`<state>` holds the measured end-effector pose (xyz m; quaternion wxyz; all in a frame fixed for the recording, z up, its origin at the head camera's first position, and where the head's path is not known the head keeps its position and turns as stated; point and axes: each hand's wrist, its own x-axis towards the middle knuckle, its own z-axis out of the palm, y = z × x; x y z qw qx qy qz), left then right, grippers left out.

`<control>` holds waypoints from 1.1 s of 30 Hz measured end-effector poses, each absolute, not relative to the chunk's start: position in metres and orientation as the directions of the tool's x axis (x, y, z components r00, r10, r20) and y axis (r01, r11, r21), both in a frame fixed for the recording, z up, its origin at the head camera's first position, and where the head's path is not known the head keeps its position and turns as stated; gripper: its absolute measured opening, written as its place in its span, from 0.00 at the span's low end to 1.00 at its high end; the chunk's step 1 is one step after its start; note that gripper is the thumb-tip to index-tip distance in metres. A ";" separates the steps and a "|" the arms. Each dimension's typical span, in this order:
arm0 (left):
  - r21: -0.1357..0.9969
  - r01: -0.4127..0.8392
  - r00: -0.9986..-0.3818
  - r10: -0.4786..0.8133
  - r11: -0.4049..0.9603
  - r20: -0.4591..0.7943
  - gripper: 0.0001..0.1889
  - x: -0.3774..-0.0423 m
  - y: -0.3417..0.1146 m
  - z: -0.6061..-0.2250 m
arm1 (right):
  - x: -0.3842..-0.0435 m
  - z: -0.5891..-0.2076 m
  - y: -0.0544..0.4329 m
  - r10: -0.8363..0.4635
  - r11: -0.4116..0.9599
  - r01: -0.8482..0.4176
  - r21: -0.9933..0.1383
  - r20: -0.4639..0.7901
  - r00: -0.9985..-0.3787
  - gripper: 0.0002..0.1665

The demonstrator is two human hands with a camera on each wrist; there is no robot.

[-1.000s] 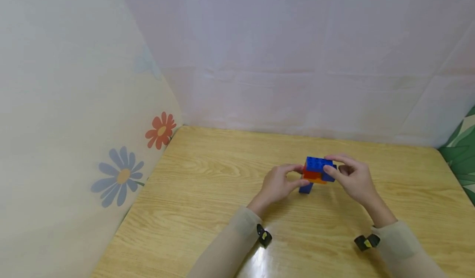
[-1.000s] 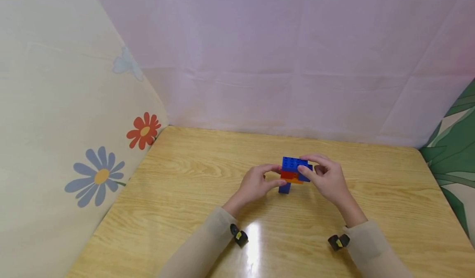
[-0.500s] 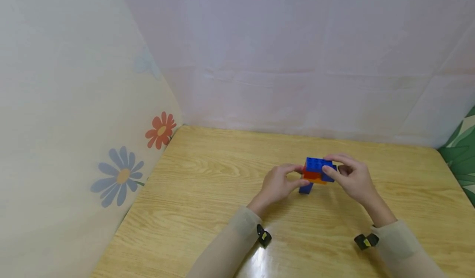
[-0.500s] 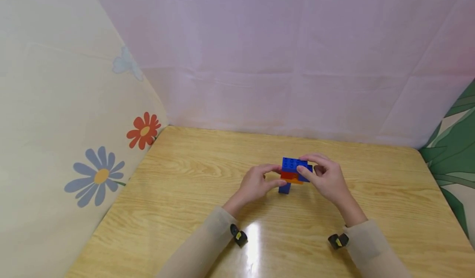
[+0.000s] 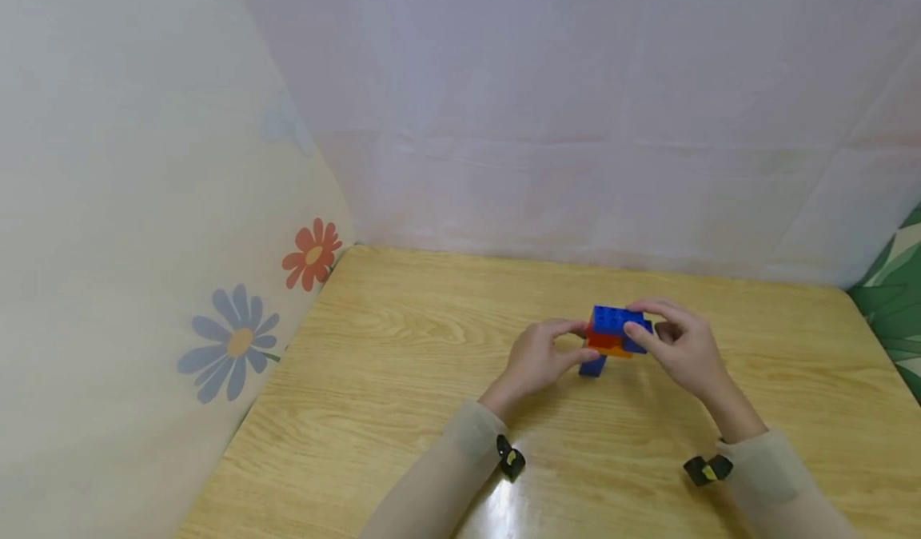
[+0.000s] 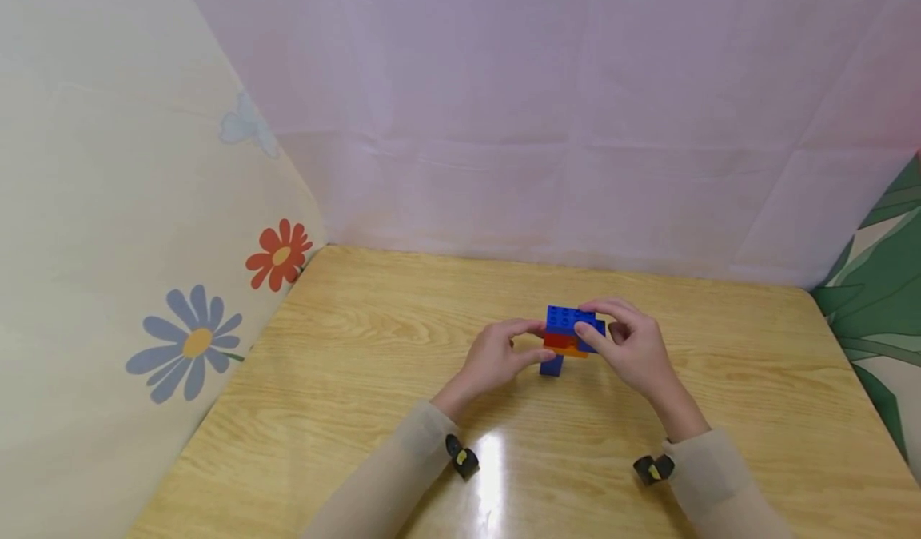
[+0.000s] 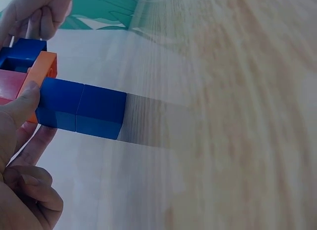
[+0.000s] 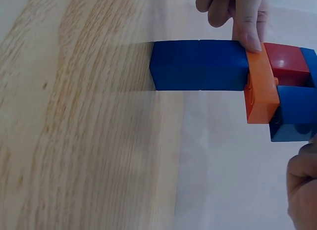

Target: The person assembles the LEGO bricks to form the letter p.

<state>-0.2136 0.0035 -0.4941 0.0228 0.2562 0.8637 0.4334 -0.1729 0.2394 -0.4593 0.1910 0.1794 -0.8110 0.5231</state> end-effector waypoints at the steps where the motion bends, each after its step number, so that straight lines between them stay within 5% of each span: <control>1: 0.761 0.421 -0.868 0.462 0.494 0.181 0.25 -0.214 0.003 -0.494 | -0.173 -0.460 0.240 -0.093 0.392 -0.488 -0.780 0.495 -0.864 0.19; 14: 0.772 0.404 -0.876 0.450 0.491 0.172 0.24 -0.217 0.004 -0.494 | -0.171 -0.466 0.251 -0.118 0.329 -0.428 -0.842 0.413 -0.903 0.27; 33: 0.814 0.365 -0.892 0.420 0.451 0.167 0.26 -0.211 0.003 -0.494 | -0.169 -0.483 0.249 -0.038 0.359 -0.387 -0.850 0.401 -0.915 0.18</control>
